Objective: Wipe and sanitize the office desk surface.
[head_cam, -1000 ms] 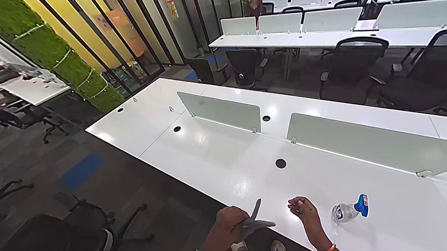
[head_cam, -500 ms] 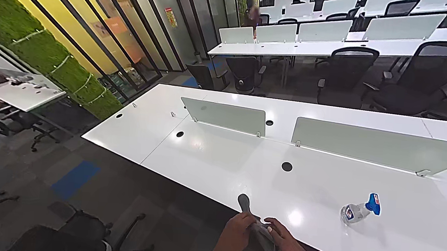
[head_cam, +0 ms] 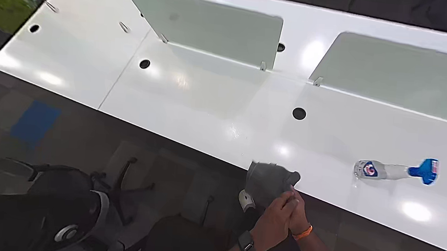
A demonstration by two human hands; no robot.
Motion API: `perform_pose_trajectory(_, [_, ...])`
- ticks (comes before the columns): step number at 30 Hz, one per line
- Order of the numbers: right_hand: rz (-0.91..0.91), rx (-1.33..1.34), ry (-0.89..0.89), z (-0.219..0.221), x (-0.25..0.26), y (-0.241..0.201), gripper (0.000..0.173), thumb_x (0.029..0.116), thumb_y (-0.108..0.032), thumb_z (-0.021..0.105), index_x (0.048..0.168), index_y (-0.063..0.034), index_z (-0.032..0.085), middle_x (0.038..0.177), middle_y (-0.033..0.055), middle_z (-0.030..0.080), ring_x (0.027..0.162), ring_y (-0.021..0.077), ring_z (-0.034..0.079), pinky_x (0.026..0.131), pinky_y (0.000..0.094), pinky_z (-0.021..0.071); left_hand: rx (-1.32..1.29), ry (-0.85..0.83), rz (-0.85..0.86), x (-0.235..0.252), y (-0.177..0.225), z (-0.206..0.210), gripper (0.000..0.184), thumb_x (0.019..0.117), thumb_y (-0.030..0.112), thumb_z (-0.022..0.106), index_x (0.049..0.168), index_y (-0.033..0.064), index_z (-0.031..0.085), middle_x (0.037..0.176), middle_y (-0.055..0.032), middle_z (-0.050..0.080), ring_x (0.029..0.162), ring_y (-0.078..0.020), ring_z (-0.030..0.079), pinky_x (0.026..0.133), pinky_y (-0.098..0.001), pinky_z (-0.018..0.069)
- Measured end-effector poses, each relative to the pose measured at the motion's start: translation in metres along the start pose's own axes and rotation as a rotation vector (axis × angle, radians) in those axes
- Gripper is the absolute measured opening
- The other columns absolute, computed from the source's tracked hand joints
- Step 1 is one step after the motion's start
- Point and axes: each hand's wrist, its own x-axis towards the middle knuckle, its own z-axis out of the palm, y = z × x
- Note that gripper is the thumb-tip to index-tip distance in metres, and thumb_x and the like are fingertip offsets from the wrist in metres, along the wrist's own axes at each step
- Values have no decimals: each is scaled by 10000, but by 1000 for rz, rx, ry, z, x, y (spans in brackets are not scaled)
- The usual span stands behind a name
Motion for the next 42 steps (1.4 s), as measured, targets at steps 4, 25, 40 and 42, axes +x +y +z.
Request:
perform_pose_trajectory(4, [-488, -477, 24, -14, 53, 7, 372, 1096, -128, 307, 1427, 31, 366, 1211, 50, 610, 1092, 26, 628, 973, 217, 535, 46, 160, -187, 7, -44, 18, 399, 946, 17, 582, 1342, -1, 625, 1308, -185, 653, 1197, -274, 654, 1030, -383, 544])
perform_pose_trajectory(25, [-985, -2007, -246, -86, 191, 33, 266, 966, -280, 555, 1125, -196, 750, 1095, 168, 687, 1027, 389, 646, 819, 552, 495, -452, 203, -815, 34, -183, 15, 145, 892, 4, 607, 1023, -25, 661, 899, -110, 688, 779, -173, 668, 747, -352, 577])
perform_pose_trajectory(40, [-844, -1990, -865, 76, 220, 132, 282, 1038, -303, 510, 1229, -214, 696, 1163, 129, 682, 1090, 347, 644, 877, 530, 515, 148, 815, -777, 26, -244, -30, 180, 912, -12, 557, 1039, -58, 675, 998, -175, 677, 930, -248, 662, 855, -395, 560])
perform_pose_trajectory(42, [-795, -1966, -1042, 86, 235, 118, 295, 1036, -278, 506, 1255, -188, 680, 1194, 137, 668, 1111, 347, 627, 897, 533, 494, 200, 818, -757, 31, -241, -25, 203, 884, 1, 574, 1055, -47, 671, 1012, -174, 669, 961, -268, 653, 885, -414, 549])
